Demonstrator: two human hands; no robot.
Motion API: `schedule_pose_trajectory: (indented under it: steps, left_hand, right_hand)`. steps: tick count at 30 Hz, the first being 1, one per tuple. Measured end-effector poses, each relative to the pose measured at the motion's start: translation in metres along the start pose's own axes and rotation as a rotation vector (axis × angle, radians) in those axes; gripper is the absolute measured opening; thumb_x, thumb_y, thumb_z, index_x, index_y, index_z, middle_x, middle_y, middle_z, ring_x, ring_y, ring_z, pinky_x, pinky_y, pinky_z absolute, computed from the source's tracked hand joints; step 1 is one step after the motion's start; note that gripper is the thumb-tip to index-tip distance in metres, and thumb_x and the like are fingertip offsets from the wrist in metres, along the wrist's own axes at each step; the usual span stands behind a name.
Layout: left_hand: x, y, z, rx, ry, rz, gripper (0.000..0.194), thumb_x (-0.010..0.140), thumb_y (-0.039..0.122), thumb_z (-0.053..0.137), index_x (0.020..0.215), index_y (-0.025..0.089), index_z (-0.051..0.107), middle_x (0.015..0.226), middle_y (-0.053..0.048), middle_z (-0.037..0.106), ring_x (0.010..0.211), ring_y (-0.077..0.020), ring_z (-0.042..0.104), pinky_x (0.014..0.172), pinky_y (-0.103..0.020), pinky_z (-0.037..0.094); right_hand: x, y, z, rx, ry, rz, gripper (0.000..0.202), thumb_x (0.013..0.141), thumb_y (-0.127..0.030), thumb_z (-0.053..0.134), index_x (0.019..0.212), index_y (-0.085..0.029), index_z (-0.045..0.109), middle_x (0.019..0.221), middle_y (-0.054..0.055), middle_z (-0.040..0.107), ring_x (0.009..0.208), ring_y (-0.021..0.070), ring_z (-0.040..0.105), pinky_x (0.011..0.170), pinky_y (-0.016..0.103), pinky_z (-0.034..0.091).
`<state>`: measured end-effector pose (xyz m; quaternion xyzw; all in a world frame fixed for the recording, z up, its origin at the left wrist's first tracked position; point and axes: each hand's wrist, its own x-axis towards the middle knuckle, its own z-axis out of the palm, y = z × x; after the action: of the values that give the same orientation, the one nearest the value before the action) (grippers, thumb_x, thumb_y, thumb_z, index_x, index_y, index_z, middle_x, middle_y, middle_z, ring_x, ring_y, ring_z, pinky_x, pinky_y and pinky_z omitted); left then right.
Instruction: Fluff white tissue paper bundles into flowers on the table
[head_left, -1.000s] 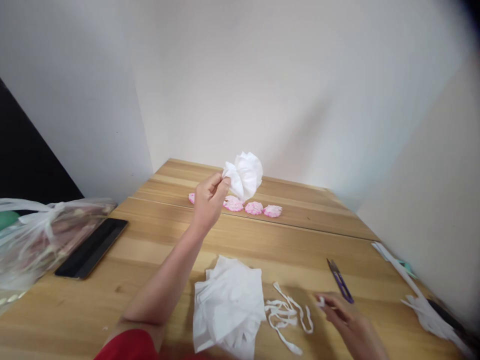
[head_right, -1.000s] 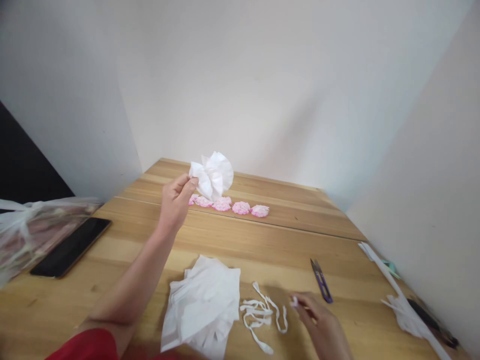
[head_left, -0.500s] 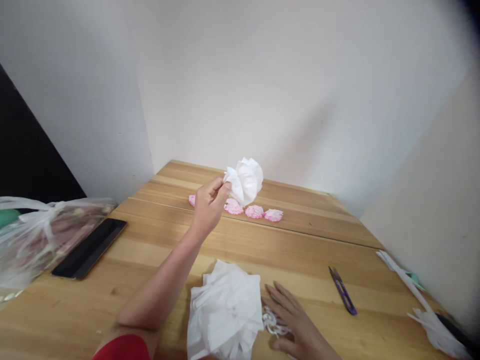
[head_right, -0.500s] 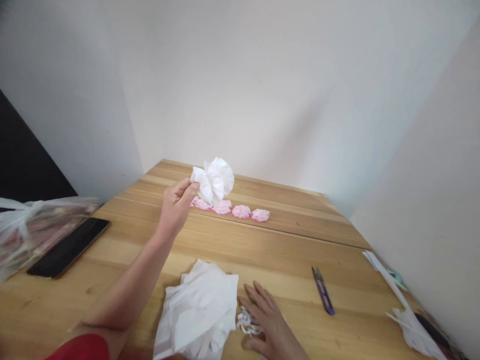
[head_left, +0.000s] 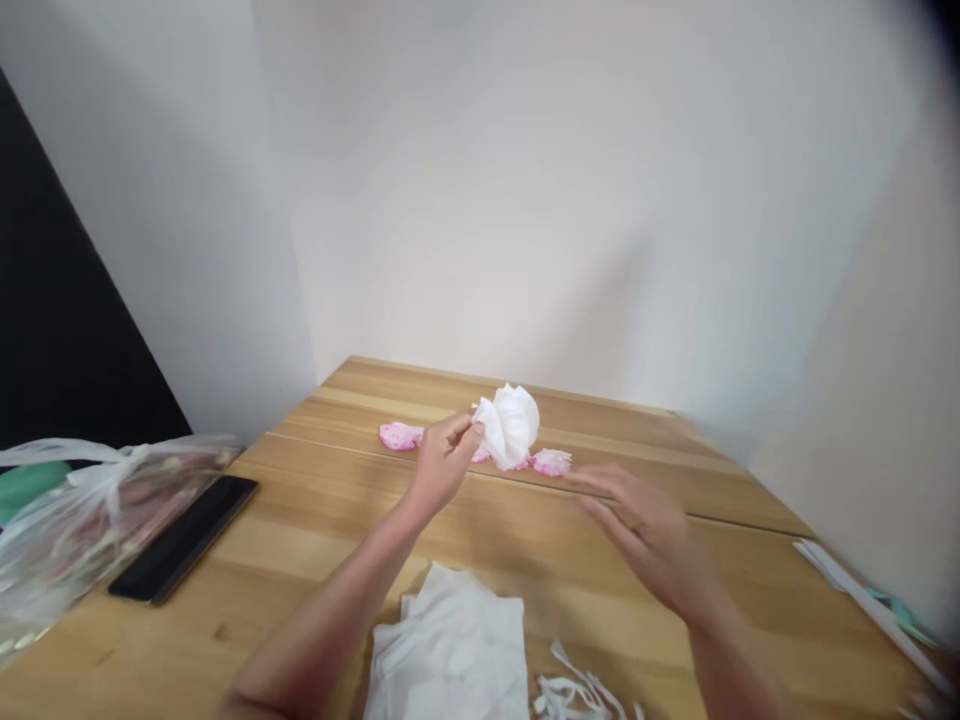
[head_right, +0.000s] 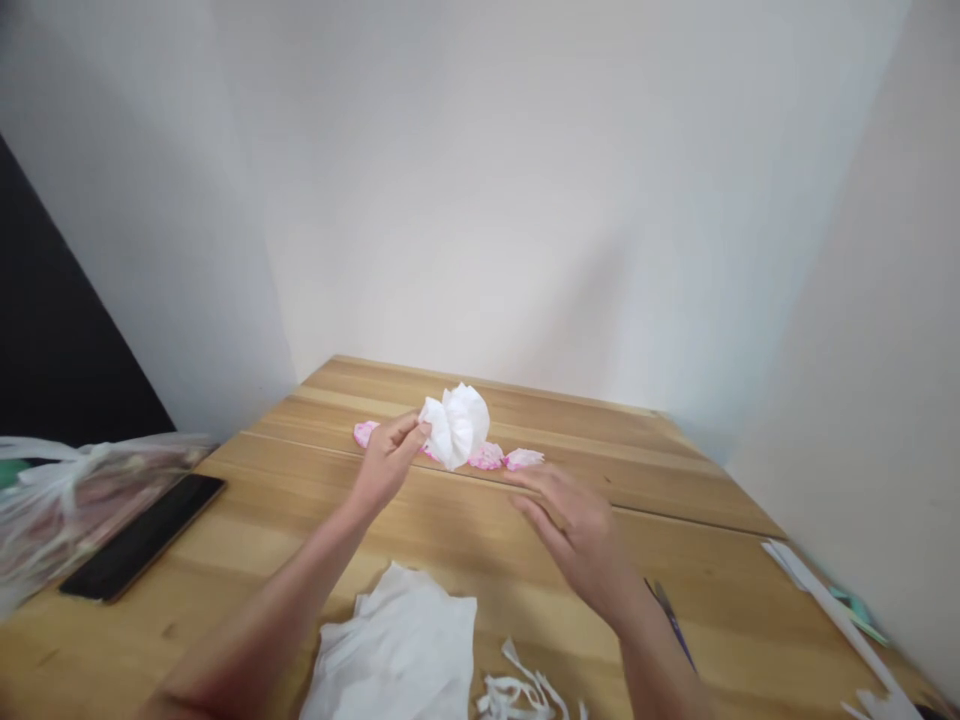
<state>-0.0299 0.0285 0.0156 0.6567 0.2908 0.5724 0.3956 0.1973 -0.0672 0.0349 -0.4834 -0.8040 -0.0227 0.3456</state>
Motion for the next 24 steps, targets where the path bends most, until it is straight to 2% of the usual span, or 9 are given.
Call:
schedule_pose_trajectory:
  steps: [4, 8, 14, 19, 22, 24]
  left_hand:
    - [0.006, -0.010, 0.003, -0.023, 0.015, -0.055, 0.029, 0.085, 0.036, 0.046, 0.064, 0.016, 0.044, 0.063, 0.003, 0.039, 0.062, -0.0101, 0.036, 0.059, -0.022, 0.029]
    - [0.016, -0.012, 0.002, 0.001, 0.043, -0.044, 0.034, 0.086, 0.040, 0.044, 0.062, 0.016, 0.045, 0.063, 0.002, 0.041, 0.063, -0.0108, 0.039, 0.059, -0.022, 0.032]
    - [0.025, -0.016, 0.006, -0.156, 0.030, -0.079, 0.036, 0.086, 0.045, 0.048, 0.071, 0.013, 0.058, 0.071, -0.003, 0.057, 0.071, -0.0144, 0.052, 0.067, -0.024, 0.042]
    - [0.026, -0.025, 0.007, -0.366, 0.006, -0.177, 0.035, 0.082, 0.045, 0.055, 0.078, 0.012, 0.066, 0.076, -0.005, 0.066, 0.074, -0.0166, 0.060, 0.073, -0.027, 0.046]
    - [0.025, -0.022, 0.006, -0.479, 0.016, -0.207, 0.032, 0.079, 0.044, 0.059, 0.079, 0.012, 0.067, 0.077, -0.005, 0.068, 0.073, -0.0163, 0.061, 0.073, -0.028, 0.047]
    - [0.024, -0.016, 0.006, -0.542, 0.036, -0.218, 0.030, 0.079, 0.042, 0.061, 0.076, 0.013, 0.067, 0.072, -0.004, 0.067, 0.068, -0.0145, 0.060, 0.067, -0.026, 0.045]
  right_hand:
    - [0.046, -0.026, -0.004, 0.076, 0.253, -0.077, 0.017, 0.091, -0.025, 0.050, 0.100, -0.024, 0.064, 0.094, 0.003, 0.069, 0.088, 0.0160, 0.064, 0.077, 0.027, 0.049]
    - [0.059, -0.029, 0.007, 0.152, 0.381, -0.032, 0.017, 0.091, -0.028, 0.050, 0.092, -0.022, 0.066, 0.085, 0.002, 0.067, 0.079, 0.0150, 0.063, 0.067, 0.025, 0.047]
    - [0.056, -0.006, 0.027, 0.146, 0.323, 0.147, 0.029, 0.090, -0.037, 0.050, 0.071, -0.019, 0.061, 0.065, -0.001, 0.058, 0.062, 0.0125, 0.054, 0.058, 0.024, 0.041]
    - [0.058, -0.001, 0.029, 0.152, 0.295, 0.193, 0.025, 0.090, -0.037, 0.051, 0.077, -0.020, 0.063, 0.072, 0.000, 0.062, 0.068, 0.0133, 0.056, 0.063, 0.024, 0.042]
    - [0.056, -0.005, 0.028, 0.153, 0.318, 0.197, 0.023, 0.090, -0.036, 0.051, 0.077, -0.020, 0.063, 0.074, 0.001, 0.062, 0.070, 0.0136, 0.057, 0.064, 0.024, 0.042]
    - [0.055, -0.008, 0.026, 0.164, 0.328, 0.196, 0.023, 0.089, -0.036, 0.052, 0.078, -0.020, 0.063, 0.076, 0.001, 0.064, 0.071, 0.0137, 0.058, 0.064, 0.024, 0.042]
